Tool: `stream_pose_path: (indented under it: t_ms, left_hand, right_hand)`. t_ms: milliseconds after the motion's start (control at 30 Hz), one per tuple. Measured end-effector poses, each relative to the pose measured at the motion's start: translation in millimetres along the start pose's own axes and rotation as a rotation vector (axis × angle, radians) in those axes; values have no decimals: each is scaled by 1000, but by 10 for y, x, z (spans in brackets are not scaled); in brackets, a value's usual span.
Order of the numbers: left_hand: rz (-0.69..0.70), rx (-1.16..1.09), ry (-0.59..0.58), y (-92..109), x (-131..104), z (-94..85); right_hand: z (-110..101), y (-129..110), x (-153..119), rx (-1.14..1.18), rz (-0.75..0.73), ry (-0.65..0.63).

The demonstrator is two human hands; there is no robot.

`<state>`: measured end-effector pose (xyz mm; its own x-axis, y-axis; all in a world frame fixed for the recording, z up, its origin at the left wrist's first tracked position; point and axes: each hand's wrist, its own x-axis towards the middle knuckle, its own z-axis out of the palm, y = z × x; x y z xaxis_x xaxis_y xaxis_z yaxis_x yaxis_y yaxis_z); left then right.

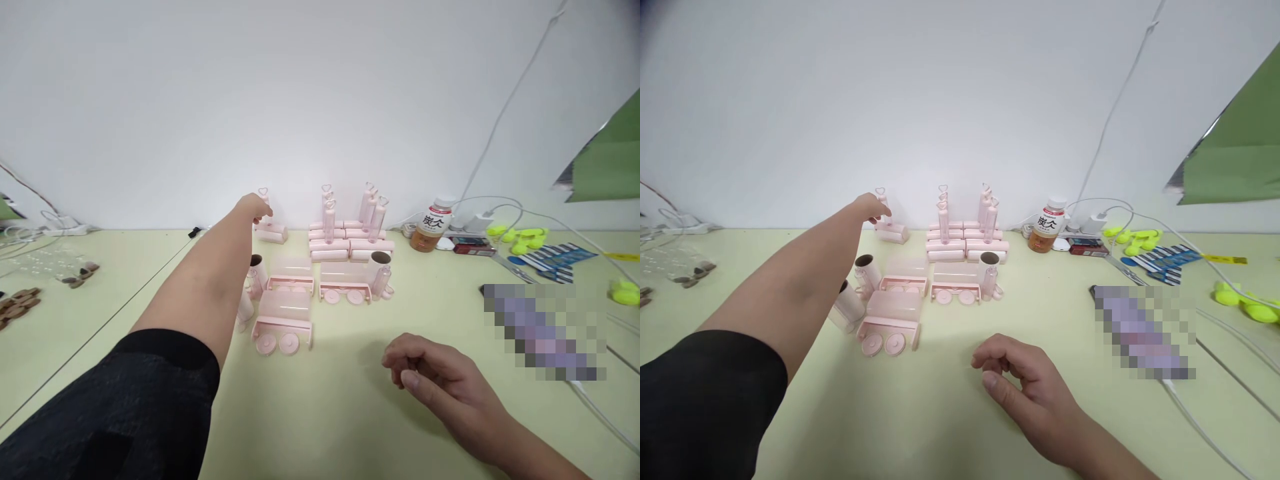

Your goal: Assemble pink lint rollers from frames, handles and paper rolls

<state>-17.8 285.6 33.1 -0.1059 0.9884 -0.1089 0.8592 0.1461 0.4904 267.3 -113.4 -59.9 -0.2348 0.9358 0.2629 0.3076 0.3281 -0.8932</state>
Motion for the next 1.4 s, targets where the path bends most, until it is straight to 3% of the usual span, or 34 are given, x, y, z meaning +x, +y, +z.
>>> stream_pose_path:
  t_ms: [200,433,667,1067,1200,1400]
  left_hand:
    - [-59,78,41,54,4,-63]
    - [12,83,61,183,21,-113]
    - [-4,47,88,181,-44,-102]
    - [-57,34,-1,232,-113,-206]
    - [-77,206,-47,281,-151,-341]
    - [61,492,154,474,-549,-504]
  right_hand:
    - [4,32,3,-19,19,-6]
    - [-7,40,14,-30,28,-5]
    - [3,81,22,-38,45,-3]
    - [-3,81,21,-21,47,4]
    - [15,72,28,-4,44,6]
    - [94,83,46,7,84,-32]
